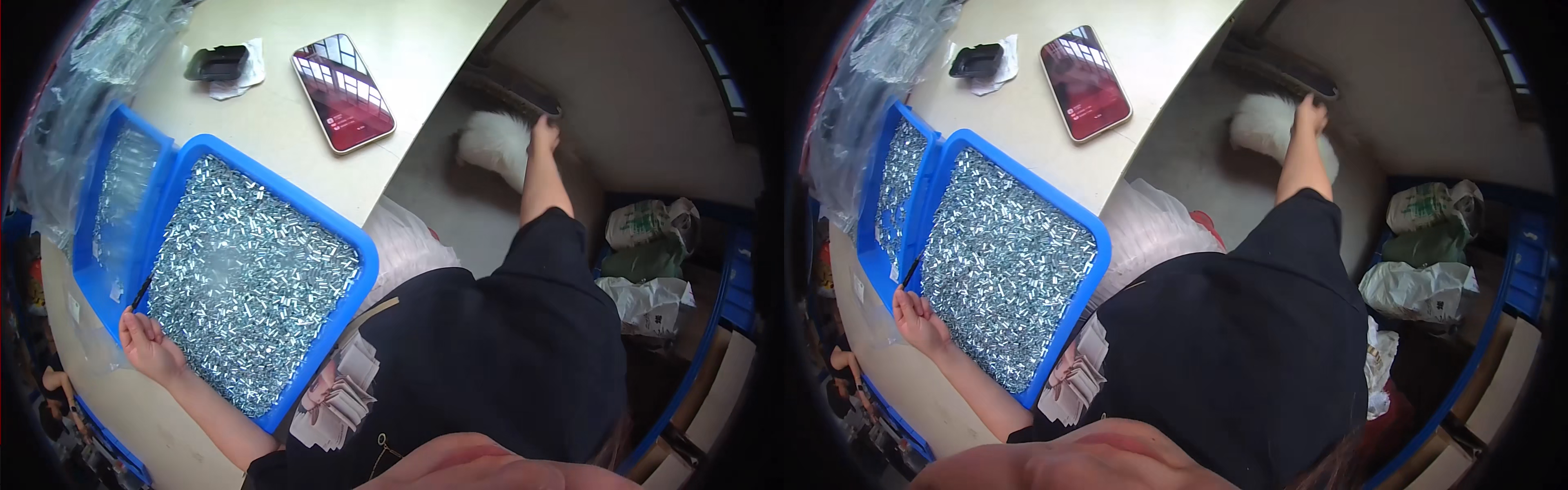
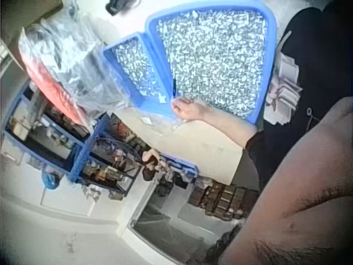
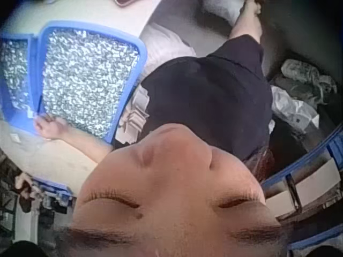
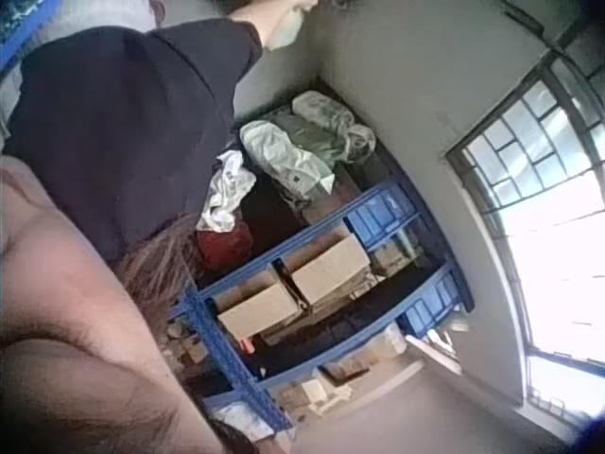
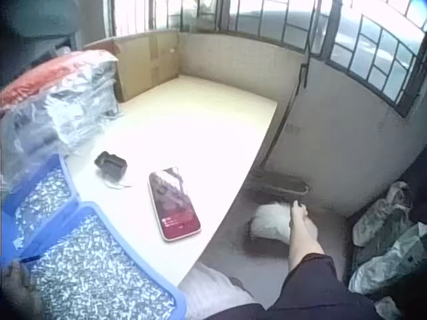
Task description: Assembling small silver components onto a black plastic piece at a workbench in a factory setting.
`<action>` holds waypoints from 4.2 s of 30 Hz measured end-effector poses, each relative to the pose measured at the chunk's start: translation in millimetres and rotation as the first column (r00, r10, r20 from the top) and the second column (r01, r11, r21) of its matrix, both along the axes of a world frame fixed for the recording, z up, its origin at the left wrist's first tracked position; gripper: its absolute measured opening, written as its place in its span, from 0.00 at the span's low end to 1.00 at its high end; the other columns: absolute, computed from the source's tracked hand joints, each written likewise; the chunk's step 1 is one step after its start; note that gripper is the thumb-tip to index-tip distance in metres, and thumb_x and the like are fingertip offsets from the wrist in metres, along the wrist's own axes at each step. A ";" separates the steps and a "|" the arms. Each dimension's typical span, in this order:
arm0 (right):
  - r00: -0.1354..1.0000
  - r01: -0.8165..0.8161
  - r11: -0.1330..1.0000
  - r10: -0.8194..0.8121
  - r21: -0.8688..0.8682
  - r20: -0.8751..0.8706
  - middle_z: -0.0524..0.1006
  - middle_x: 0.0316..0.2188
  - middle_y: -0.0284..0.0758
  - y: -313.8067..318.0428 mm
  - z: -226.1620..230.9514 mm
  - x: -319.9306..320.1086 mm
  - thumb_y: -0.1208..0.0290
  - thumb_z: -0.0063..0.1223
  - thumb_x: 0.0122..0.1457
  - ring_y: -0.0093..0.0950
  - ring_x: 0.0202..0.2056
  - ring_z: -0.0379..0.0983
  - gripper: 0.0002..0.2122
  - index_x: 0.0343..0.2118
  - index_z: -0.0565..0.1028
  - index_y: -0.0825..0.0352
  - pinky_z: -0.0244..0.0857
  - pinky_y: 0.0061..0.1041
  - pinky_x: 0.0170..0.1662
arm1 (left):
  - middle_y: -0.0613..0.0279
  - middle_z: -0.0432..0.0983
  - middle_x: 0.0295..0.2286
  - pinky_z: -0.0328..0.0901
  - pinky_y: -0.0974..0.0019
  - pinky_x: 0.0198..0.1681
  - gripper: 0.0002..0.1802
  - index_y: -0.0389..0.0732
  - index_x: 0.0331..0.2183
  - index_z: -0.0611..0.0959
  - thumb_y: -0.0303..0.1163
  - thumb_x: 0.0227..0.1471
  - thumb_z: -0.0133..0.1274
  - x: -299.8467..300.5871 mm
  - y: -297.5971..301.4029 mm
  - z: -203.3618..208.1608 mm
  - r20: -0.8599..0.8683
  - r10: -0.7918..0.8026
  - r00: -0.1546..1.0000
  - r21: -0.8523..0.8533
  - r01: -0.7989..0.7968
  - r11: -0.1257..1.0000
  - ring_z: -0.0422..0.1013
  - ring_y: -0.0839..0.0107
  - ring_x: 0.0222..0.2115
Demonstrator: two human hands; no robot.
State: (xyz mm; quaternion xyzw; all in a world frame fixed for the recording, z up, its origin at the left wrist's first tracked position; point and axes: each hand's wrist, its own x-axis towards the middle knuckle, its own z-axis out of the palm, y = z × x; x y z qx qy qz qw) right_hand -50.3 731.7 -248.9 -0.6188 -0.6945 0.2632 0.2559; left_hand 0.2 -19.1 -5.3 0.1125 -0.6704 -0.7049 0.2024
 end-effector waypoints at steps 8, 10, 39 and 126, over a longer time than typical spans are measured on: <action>0.824 -0.221 0.944 0.316 -0.246 0.471 0.73 0.40 0.47 -19.3 -110.8 123.4 0.60 0.52 0.53 0.40 0.45 0.70 0.21 0.44 0.71 0.72 0.60 0.37 0.47 | 0.70 0.57 0.17 0.45 0.80 0.16 0.09 0.34 0.35 0.73 0.31 0.58 0.43 -0.9 -3.6 -1.3 0.035 0.036 0.999 -0.061 -0.034 0.998 0.49 0.85 0.15; 0.524 -0.346 0.575 0.774 -0.742 0.356 0.76 0.35 0.45 -29.4 -99.5 111.0 0.60 0.54 0.52 0.41 0.37 0.73 0.17 0.35 0.76 0.71 0.63 0.39 0.41 | 0.70 0.57 0.17 0.45 0.80 0.16 0.10 0.34 0.35 0.73 0.31 0.58 0.43 1.1 -8.1 -0.4 0.034 -0.006 0.999 -0.098 0.009 0.995 0.49 0.85 0.15; -0.717 -0.620 -0.612 0.696 0.492 -0.037 0.77 0.21 0.38 -564.1 273.3 -32.5 0.71 0.54 0.41 0.37 0.25 0.75 0.05 0.22 0.75 0.65 0.67 0.35 0.25 | 0.72 0.60 0.19 0.45 0.81 0.16 0.11 0.34 0.38 0.72 0.31 0.58 0.44 -0.8 -7.4 1.9 -0.053 -0.127 0.991 0.005 0.127 0.992 0.49 0.87 0.15; -0.805 -0.583 -0.736 0.581 0.344 -0.120 0.73 0.29 0.37 -570.0 259.9 -53.6 0.71 0.54 0.48 0.38 0.33 0.71 0.06 0.29 0.71 0.66 0.64 0.35 0.35 | 0.80 0.57 0.16 0.47 0.80 0.19 0.11 0.37 0.32 0.77 0.35 0.56 0.47 4.3 25.3 8.9 0.204 -0.064 0.977 -0.229 0.111 0.967 0.52 0.88 0.17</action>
